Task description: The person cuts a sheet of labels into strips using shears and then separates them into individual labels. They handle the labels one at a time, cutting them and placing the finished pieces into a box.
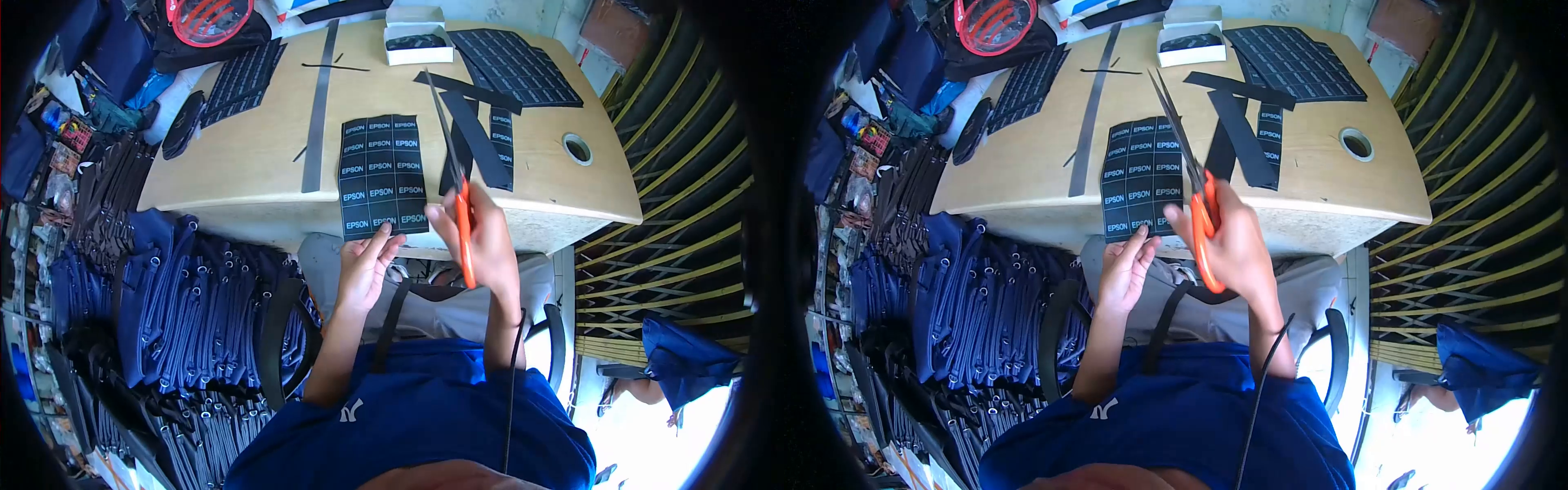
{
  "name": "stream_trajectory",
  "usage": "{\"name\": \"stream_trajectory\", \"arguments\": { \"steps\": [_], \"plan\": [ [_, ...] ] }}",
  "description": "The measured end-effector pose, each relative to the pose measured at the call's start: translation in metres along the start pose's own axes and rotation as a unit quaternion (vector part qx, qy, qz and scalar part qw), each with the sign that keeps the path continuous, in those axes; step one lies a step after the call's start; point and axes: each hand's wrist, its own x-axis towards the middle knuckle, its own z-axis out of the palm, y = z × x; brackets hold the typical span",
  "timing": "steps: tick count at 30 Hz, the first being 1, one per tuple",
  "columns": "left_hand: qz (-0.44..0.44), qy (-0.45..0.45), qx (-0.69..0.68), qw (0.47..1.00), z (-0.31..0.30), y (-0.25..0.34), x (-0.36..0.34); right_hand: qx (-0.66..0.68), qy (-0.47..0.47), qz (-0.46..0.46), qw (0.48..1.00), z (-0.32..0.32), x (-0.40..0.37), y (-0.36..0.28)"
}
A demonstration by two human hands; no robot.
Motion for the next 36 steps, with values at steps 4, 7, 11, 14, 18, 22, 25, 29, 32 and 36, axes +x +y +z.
{"name": "stream_trajectory", "arguments": {
  "steps": [4, 7, 11, 14, 18, 22, 25, 29, 32, 36],
  "plan": [
    [-0.044, -0.003, -0.005, 0.999, 0.012, 0.003, -0.001, 0.064, -0.054, 0.058, 0.995, -0.007, -0.049, 0.025],
    [-0.024, 0.025, -0.007, 0.999, 0.010, -0.001, -0.001, 0.080, -0.133, 0.036, 0.987, -0.017, -0.082, 0.041],
    [-0.001, 0.019, 0.003, 1.000, 0.006, -0.005, 0.000, 0.143, -0.203, 0.125, 0.960, -0.017, -0.127, 0.056],
    [0.020, 0.004, 0.037, 0.999, 0.008, -0.005, 0.000, 0.113, -0.243, 0.148, 0.952, -0.012, -0.154, 0.069],
    [0.038, 0.002, 0.055, 0.998, 0.010, -0.008, -0.002, 0.140, -0.265, 0.184, 0.936, -0.002, -0.167, 0.070],
    [0.033, 0.006, 0.081, 0.996, 0.018, -0.006, -0.010, 0.106, -0.244, 0.152, 0.952, 0.010, -0.152, 0.060],
    [0.040, 0.012, 0.103, 0.994, 0.022, -0.006, -0.013, 0.075, -0.240, 0.141, 0.957, 0.014, -0.140, 0.057],
    [0.030, 0.013, 0.100, 0.994, 0.021, -0.007, -0.016, 0.109, -0.215, 0.158, 0.957, 0.020, -0.132, 0.055],
    [0.027, 0.020, 0.099, 0.995, 0.021, -0.006, -0.016, 0.115, -0.218, 0.157, 0.956, 0.021, -0.129, 0.055],
    [0.027, 0.015, 0.100, 0.995, 0.018, -0.006, -0.017, 0.134, -0.212, 0.178, 0.951, 0.023, -0.130, 0.060]
  ]
}}
